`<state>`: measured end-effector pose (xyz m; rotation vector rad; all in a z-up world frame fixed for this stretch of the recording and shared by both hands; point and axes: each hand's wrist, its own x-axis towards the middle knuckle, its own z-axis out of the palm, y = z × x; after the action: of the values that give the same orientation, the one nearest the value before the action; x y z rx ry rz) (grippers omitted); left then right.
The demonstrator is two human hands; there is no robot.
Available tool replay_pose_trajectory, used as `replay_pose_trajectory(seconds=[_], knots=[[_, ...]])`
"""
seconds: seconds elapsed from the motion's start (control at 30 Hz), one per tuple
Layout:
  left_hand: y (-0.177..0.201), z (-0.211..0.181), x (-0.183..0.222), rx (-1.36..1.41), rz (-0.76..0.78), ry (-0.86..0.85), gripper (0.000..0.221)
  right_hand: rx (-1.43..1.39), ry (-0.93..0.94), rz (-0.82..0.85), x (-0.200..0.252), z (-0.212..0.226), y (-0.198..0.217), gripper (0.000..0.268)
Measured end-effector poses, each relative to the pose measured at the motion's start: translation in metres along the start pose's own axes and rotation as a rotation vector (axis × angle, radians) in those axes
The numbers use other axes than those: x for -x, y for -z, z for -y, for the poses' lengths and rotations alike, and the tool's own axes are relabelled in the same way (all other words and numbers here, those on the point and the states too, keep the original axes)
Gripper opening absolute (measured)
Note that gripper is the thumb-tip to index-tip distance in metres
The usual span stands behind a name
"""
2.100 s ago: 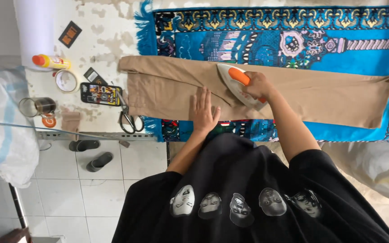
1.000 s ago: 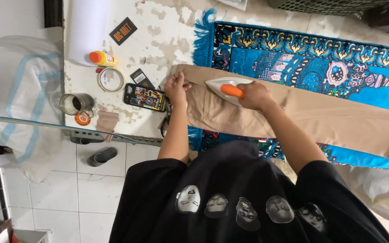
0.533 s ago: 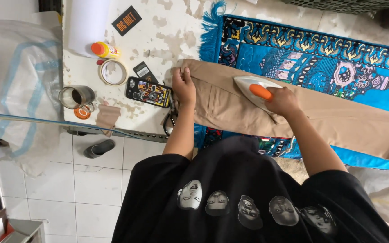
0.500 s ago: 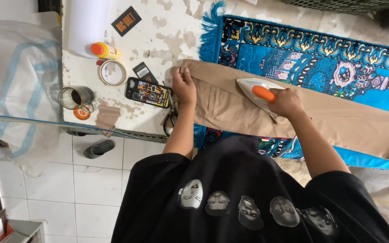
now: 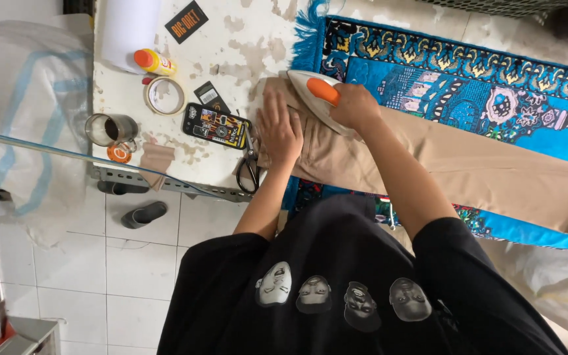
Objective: Ironing a pair of tan pants, spraying them with liquid, and folding them into a brown paper sleeve.
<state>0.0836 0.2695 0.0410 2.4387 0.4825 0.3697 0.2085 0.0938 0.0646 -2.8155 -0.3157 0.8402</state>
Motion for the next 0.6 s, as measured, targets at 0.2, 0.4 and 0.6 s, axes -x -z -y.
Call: replay_pose_trajectory(seconds=[0.2,0.4,0.6], knots=[[-0.02,0.035,0.018,-0.325,0.181,-0.11,0.059,0.064,-0.106,0.084,0.049,-0.06,0.027,0.05],[-0.03,0.034,0.019,-0.368,0.096,-0.124,0.059,0.062,-0.105,0.092,0.054,-0.083,0.024,0.054],[-0.031,0.037,0.018,-0.328,0.05,-0.133,0.058,-0.014,0.004,0.06,0.013,0.005,0.007,0.049]])
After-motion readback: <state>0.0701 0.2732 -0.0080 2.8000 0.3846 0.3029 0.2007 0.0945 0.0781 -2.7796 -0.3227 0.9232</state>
